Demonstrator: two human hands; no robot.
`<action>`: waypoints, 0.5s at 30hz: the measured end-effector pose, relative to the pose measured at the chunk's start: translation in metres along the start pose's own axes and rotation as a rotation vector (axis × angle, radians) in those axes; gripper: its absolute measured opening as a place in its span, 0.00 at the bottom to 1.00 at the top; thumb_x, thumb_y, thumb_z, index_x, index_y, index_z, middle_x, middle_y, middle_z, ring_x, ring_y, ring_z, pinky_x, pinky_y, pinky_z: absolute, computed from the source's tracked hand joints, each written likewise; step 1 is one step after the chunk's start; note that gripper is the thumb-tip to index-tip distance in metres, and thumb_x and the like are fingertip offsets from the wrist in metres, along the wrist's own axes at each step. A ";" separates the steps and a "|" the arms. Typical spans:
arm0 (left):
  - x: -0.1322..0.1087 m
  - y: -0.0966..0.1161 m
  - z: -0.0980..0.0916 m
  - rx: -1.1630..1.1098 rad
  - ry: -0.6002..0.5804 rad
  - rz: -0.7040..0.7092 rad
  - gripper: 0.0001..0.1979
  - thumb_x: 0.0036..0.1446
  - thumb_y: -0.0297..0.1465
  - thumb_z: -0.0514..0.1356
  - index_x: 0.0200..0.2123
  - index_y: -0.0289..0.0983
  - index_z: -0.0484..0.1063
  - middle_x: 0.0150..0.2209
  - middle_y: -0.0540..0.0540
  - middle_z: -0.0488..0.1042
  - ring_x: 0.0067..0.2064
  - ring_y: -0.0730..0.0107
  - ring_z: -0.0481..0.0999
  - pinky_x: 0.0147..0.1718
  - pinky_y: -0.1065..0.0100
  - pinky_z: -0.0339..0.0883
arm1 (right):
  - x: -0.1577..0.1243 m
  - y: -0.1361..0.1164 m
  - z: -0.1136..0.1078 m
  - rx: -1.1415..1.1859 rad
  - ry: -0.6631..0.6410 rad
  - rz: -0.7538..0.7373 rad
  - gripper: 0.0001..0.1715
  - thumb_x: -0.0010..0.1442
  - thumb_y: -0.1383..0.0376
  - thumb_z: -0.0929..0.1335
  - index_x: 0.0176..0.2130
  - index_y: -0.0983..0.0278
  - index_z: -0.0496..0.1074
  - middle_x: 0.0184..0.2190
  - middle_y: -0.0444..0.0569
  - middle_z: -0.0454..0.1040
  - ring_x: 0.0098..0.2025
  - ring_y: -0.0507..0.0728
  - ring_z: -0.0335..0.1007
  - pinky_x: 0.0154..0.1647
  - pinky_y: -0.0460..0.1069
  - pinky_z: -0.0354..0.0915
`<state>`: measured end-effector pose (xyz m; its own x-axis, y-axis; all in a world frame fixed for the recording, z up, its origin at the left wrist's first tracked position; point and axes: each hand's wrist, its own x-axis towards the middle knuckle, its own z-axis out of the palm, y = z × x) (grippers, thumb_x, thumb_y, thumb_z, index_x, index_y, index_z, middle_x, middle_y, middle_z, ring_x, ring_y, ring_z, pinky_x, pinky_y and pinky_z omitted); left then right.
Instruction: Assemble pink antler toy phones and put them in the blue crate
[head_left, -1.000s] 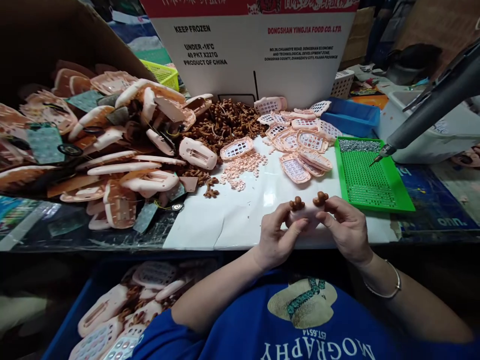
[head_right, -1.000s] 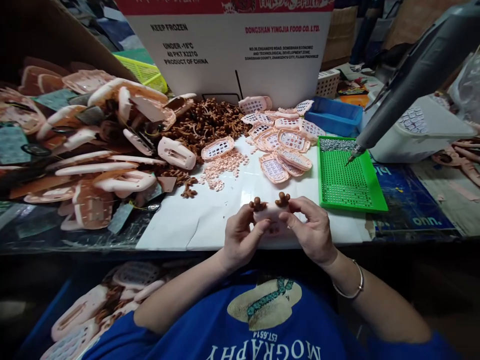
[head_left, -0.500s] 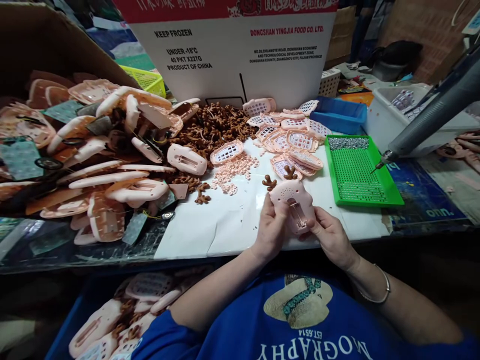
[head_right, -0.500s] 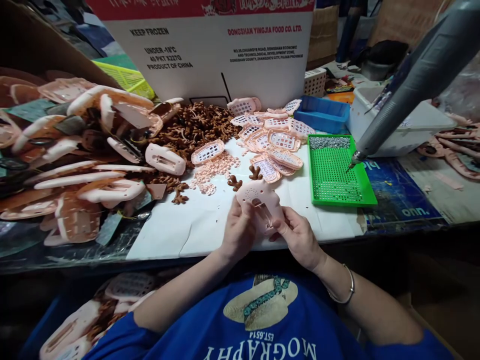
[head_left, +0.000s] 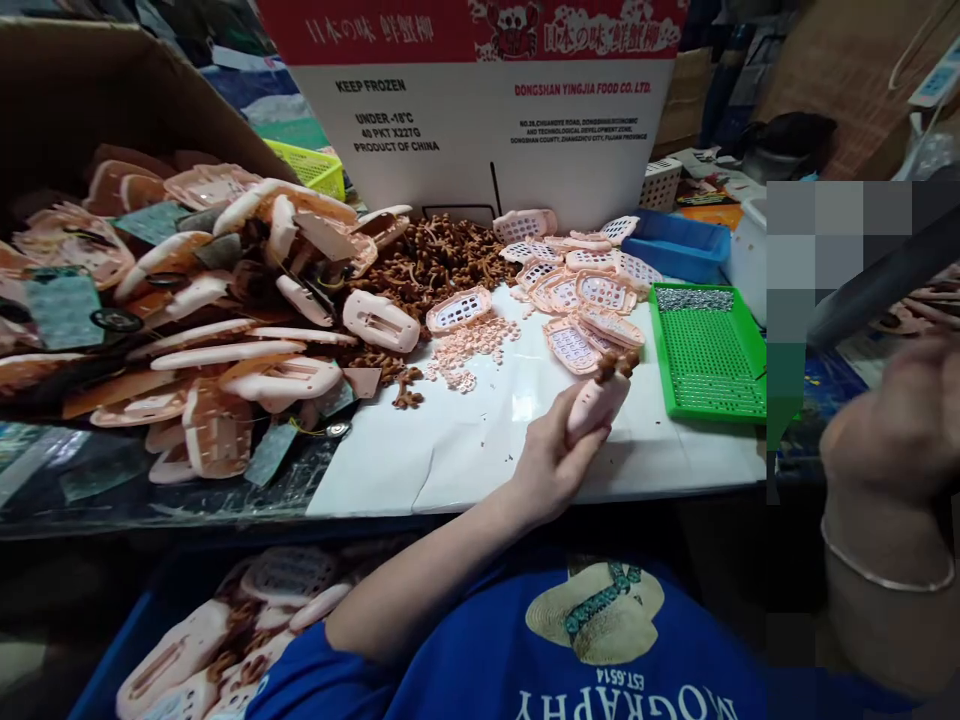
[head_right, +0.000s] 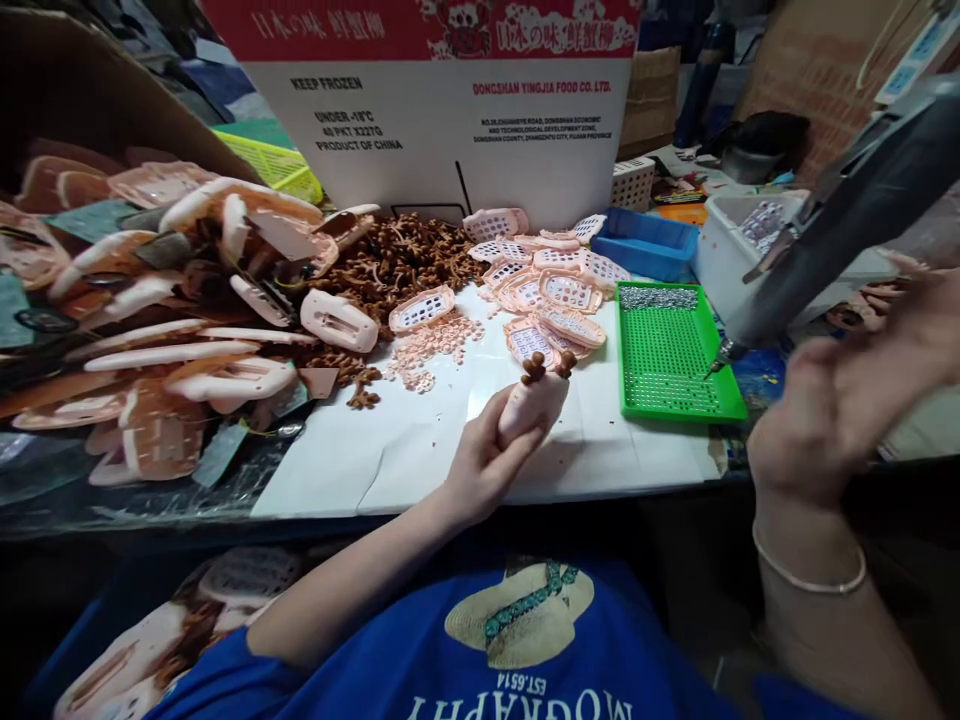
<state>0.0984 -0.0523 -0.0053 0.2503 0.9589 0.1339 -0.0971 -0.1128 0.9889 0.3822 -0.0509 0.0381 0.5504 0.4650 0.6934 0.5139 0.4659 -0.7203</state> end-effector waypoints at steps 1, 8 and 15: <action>0.001 -0.001 0.002 -0.099 -0.023 -0.071 0.21 0.56 0.35 0.67 0.53 0.40 0.74 0.46 0.45 0.78 0.46 0.62 0.76 0.49 0.66 0.67 | 0.014 0.002 0.004 0.064 -0.104 -0.063 0.37 0.52 0.41 0.71 0.59 0.41 0.65 0.66 0.41 0.59 0.71 0.71 0.48 0.60 0.66 0.62; 0.009 -0.007 0.023 -0.562 -0.183 -0.510 0.22 0.53 0.37 0.69 0.51 0.38 0.73 0.43 0.43 0.79 0.39 0.65 0.78 0.39 0.67 0.71 | 0.056 0.006 0.028 0.279 -0.551 0.217 0.19 0.52 0.54 0.75 0.38 0.57 0.66 0.31 0.43 0.70 0.30 0.53 0.72 0.35 0.52 0.70; 0.023 -0.017 0.053 -0.565 -0.205 -0.642 0.18 0.51 0.37 0.70 0.42 0.35 0.73 0.33 0.45 0.79 0.31 0.70 0.77 0.32 0.71 0.71 | 0.058 0.047 0.034 0.189 -0.385 0.154 0.20 0.52 0.57 0.73 0.43 0.60 0.68 0.23 0.36 0.66 0.21 0.49 0.64 0.26 0.49 0.63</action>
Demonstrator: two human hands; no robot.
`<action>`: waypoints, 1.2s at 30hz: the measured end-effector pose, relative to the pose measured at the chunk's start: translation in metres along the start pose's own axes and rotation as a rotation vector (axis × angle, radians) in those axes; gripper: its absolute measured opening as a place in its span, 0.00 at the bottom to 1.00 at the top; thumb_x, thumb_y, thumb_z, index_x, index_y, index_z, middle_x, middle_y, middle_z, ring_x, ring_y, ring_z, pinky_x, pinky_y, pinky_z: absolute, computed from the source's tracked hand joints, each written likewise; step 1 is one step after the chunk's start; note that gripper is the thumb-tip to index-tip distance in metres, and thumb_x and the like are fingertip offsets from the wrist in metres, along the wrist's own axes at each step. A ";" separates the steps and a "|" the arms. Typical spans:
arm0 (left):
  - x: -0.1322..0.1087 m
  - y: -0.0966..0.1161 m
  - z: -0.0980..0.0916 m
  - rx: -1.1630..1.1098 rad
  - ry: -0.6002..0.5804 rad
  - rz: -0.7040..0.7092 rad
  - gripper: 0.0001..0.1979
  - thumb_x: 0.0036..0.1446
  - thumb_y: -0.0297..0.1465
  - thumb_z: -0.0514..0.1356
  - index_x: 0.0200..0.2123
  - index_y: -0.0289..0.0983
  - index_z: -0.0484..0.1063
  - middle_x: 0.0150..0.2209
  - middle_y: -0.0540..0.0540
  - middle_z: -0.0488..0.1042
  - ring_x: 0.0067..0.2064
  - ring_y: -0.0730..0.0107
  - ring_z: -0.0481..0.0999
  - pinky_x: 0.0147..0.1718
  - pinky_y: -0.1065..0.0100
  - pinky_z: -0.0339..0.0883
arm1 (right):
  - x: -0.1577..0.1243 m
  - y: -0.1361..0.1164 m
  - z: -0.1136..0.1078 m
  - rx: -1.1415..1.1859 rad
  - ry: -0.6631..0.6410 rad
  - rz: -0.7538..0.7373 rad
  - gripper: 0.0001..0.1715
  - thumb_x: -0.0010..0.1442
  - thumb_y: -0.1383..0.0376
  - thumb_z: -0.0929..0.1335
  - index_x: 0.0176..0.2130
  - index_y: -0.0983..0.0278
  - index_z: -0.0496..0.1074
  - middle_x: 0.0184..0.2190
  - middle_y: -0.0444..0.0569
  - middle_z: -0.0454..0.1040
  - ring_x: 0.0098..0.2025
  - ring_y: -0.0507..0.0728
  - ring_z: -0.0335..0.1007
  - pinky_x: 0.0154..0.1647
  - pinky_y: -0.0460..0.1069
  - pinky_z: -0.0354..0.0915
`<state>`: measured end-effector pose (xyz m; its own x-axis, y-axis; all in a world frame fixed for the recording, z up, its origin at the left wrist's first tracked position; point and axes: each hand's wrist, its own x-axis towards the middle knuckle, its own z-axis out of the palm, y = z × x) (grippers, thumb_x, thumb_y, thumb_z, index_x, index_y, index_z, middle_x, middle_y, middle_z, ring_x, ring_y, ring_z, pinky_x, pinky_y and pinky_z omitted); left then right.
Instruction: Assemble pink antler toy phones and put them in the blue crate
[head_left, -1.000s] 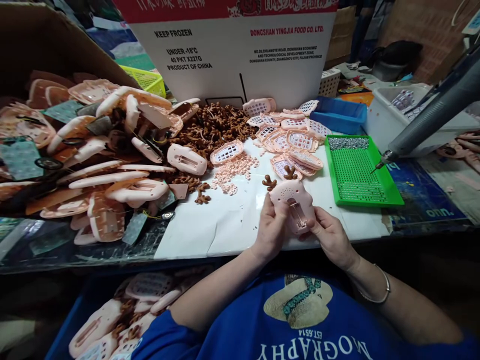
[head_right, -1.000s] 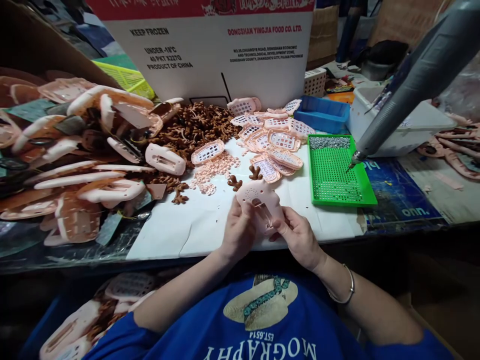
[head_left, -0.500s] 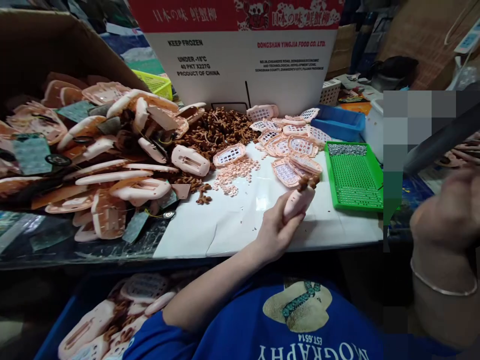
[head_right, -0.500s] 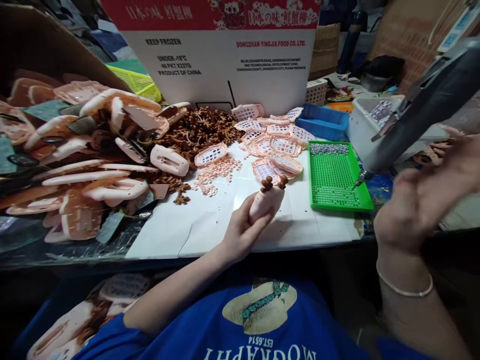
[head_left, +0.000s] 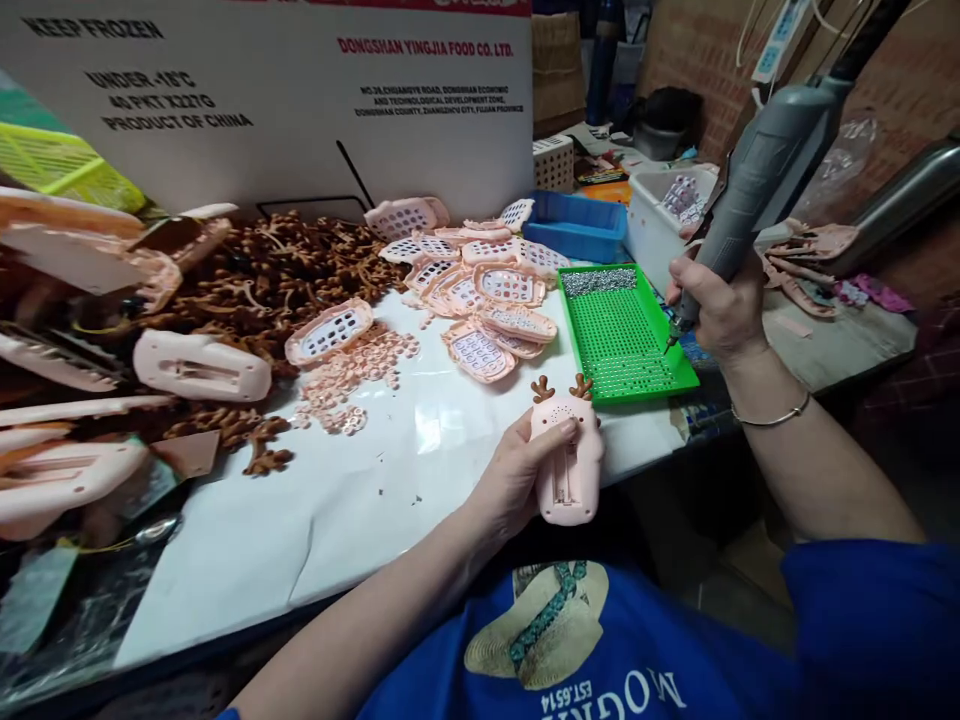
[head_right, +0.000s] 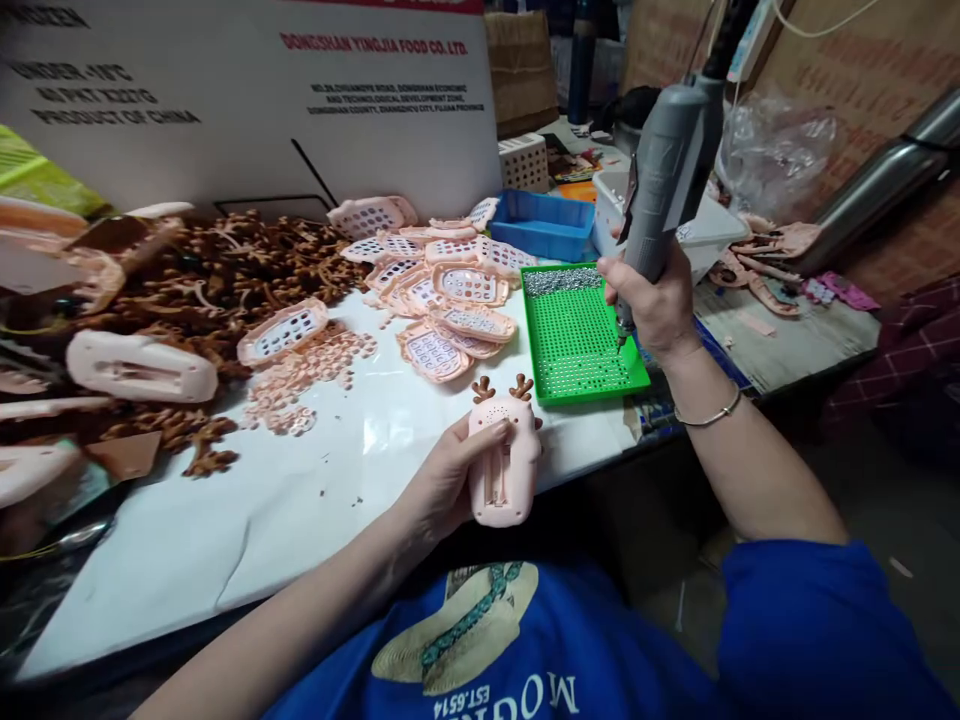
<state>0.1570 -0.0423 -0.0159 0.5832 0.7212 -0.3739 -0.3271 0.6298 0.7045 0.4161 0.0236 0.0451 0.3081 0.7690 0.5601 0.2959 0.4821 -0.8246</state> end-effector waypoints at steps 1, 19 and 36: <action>0.002 0.000 0.002 0.007 0.006 0.007 0.18 0.50 0.36 0.71 0.41 0.35 0.73 0.32 0.46 0.79 0.30 0.70 0.77 0.31 0.71 0.70 | 0.000 0.009 -0.001 -0.041 0.030 -0.021 0.20 0.53 0.55 0.72 0.43 0.60 0.67 0.23 0.37 0.65 0.21 0.49 0.64 0.27 0.50 0.64; 0.004 0.007 0.009 0.077 0.128 0.011 0.21 0.46 0.36 0.73 0.42 0.34 0.72 0.34 0.46 0.78 0.31 0.71 0.76 0.31 0.72 0.70 | -0.002 0.051 0.002 0.031 0.171 -0.116 0.21 0.51 0.49 0.75 0.40 0.56 0.69 0.22 0.36 0.65 0.18 0.50 0.63 0.24 0.51 0.65; 0.011 0.000 0.005 0.013 0.065 0.041 0.16 0.47 0.34 0.70 0.39 0.33 0.74 0.32 0.46 0.78 0.30 0.70 0.76 0.33 0.70 0.69 | -0.055 -0.076 0.069 0.486 -0.094 -0.086 0.19 0.52 0.56 0.76 0.42 0.56 0.73 0.21 0.38 0.66 0.16 0.49 0.57 0.16 0.50 0.53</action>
<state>0.1673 -0.0355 -0.0169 0.5199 0.7639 -0.3824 -0.3396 0.5956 0.7280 0.3148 -0.0264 0.0711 0.2119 0.7418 0.6363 -0.1457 0.6678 -0.7299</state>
